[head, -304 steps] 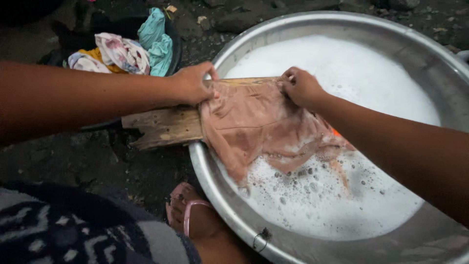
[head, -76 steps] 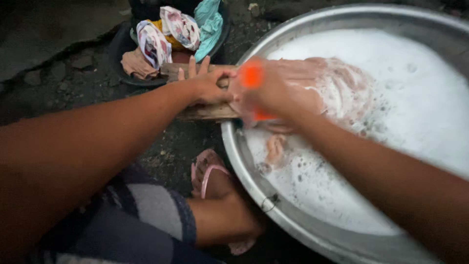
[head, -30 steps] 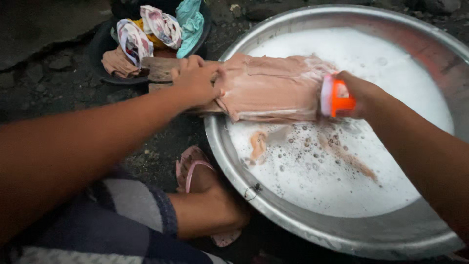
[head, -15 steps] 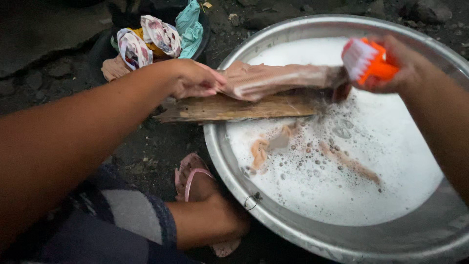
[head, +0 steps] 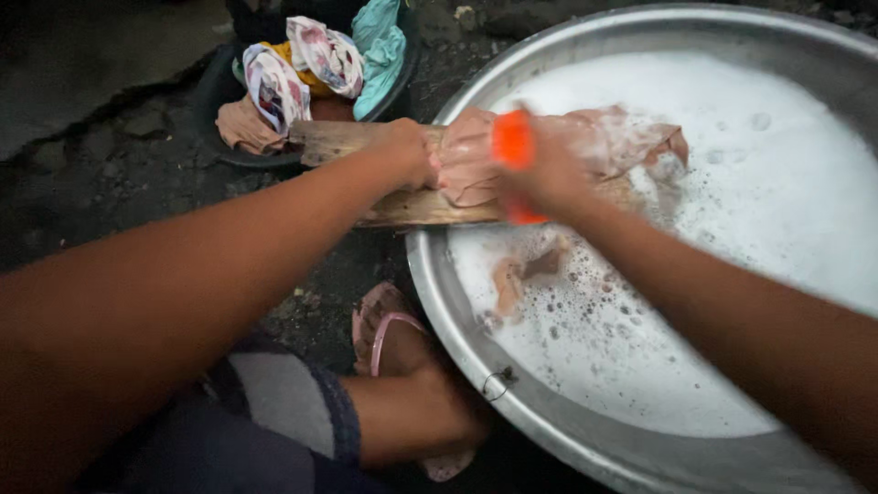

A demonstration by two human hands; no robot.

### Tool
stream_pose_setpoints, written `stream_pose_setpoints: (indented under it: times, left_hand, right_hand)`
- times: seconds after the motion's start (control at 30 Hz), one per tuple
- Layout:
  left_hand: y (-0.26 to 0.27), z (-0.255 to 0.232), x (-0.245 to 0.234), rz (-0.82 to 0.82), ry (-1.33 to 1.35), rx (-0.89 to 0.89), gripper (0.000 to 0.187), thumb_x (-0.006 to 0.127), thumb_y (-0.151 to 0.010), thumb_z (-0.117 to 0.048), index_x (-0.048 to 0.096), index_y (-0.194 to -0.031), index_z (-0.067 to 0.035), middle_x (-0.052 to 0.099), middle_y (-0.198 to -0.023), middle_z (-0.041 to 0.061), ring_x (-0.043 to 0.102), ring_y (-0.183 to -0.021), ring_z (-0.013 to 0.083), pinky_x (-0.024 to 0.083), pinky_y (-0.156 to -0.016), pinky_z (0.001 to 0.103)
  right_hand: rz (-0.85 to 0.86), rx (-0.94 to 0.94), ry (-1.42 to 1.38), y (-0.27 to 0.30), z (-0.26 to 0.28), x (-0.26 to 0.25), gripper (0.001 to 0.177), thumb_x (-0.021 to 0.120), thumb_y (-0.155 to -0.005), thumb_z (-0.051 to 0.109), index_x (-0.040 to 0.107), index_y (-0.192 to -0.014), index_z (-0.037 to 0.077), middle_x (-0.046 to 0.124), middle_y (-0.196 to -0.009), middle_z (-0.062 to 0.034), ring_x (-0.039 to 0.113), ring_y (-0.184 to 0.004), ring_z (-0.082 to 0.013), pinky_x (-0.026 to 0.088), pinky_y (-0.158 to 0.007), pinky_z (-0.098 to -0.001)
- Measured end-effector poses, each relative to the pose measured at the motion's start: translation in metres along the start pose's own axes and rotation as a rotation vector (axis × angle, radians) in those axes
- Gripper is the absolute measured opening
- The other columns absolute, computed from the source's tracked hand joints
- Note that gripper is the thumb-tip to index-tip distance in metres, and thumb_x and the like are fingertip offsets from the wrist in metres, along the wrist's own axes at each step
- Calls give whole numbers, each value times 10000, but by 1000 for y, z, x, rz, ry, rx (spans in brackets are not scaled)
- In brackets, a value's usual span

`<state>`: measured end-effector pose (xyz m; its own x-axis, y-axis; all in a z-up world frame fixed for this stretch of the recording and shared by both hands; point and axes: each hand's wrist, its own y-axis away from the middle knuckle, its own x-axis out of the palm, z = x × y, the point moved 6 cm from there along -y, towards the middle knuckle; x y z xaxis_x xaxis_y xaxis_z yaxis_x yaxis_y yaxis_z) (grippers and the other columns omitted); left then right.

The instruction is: The person washes clothes in a large metal basin with soapy water. They rub the fabric by hand and use a small orange brush to scrub specific areas against a wooden board.

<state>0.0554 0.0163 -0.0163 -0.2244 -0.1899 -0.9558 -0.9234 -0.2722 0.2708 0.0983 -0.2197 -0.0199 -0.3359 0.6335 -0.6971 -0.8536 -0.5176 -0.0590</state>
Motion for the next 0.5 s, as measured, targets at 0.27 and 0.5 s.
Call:
stream_pose_setpoints:
  times: [0.27, 0.5]
  left_hand:
    - [-6, -10, 5, 55, 73, -14, 344, 955, -641, -372, 740, -781, -143, 742, -817, 76, 695, -733, 229, 548, -701, 376]
    - [-10, -9, 11, 107, 10, 10, 383, 939, -661, -407, 757, -812, -107, 743, -805, 104, 702, -719, 252, 555, -700, 389]
  right_hand:
    - [59, 505, 234, -5, -88, -94, 1007, 730, -914, 509, 149, -1685, 220, 539, -1317, -323, 740, -984, -440, 579, -860, -513]
    - [177, 27, 107, -4, 2, 40, 575, 721, -787, 416, 686, -1218, 36, 749, -1053, -211, 720, -999, -366, 554, -905, -496]
